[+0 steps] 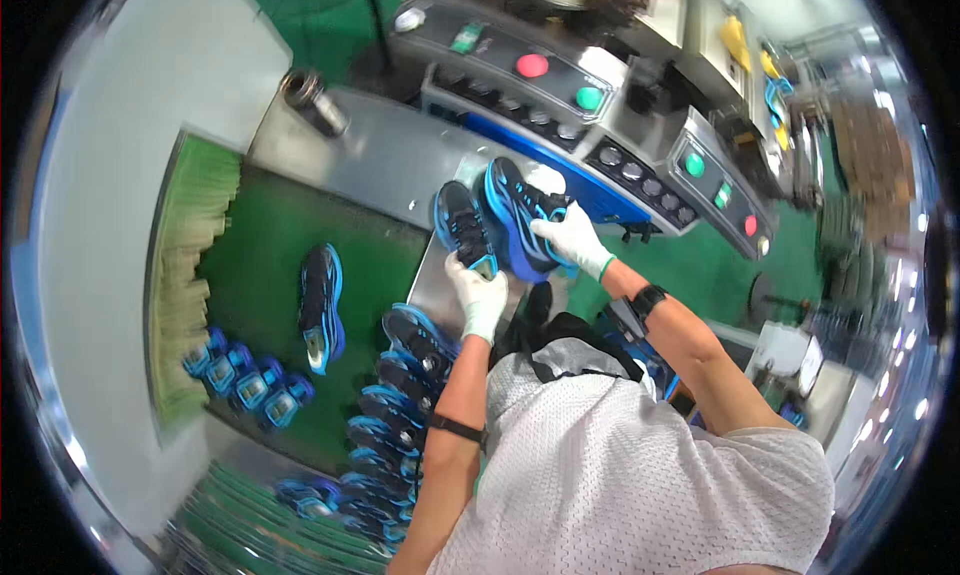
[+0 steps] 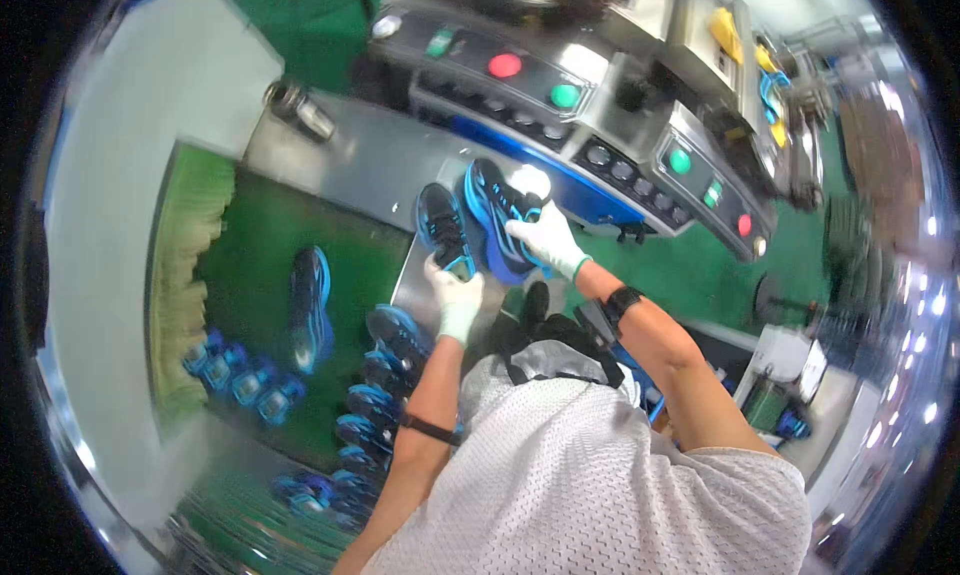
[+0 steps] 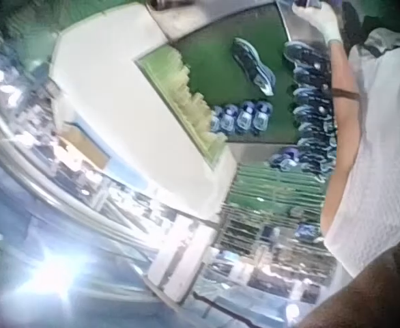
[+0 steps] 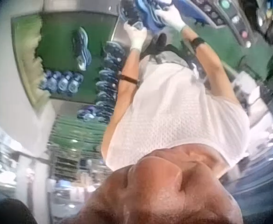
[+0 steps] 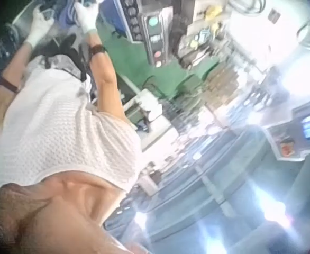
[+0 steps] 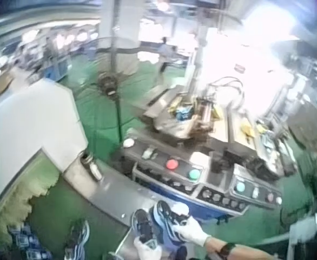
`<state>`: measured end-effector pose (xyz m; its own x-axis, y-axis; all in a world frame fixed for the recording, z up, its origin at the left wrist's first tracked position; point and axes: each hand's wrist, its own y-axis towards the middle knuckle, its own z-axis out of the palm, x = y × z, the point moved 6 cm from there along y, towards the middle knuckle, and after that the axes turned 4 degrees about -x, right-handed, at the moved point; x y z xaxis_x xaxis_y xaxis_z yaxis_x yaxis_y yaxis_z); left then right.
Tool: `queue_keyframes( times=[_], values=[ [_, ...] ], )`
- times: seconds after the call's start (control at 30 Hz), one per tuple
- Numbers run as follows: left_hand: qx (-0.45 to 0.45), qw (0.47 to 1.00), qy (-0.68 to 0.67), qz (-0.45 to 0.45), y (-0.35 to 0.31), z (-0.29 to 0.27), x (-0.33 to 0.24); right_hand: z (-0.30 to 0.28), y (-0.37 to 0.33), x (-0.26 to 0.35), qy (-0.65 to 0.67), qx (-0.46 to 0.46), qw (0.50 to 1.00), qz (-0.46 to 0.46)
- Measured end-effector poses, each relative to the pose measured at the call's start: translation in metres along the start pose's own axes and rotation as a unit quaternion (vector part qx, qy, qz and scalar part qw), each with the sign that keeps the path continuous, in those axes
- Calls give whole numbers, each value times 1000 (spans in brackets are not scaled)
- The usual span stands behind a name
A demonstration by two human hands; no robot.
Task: Shaping and pressing shoe uppers using an industrial machine and placing finished units on a conveyor belt.
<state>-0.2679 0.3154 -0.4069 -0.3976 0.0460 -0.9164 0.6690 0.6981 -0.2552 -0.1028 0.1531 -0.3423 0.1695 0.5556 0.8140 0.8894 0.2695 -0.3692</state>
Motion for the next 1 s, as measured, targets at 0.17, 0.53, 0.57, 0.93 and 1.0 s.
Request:
queue_keyframes(
  times=[0.17,0.53,0.57,0.93,1.0],
  values=[
    [246,955,-40,-160,-9,24,-38,-105,-93,-29,217,-72,961,154],
    [564,801,41,195,-257,197,-247,-305,-393,-115,343,-521,777,88],
    [612,771,50,173,-289,219,-244,-315,-434,-129,380,-561,730,89],
    [690,521,116,490,-622,440,-313,-406,-746,-225,30,-798,428,423],
    [750,463,88,464,-691,491,-287,-425,-763,-308,17,-770,400,496]
  ],
)
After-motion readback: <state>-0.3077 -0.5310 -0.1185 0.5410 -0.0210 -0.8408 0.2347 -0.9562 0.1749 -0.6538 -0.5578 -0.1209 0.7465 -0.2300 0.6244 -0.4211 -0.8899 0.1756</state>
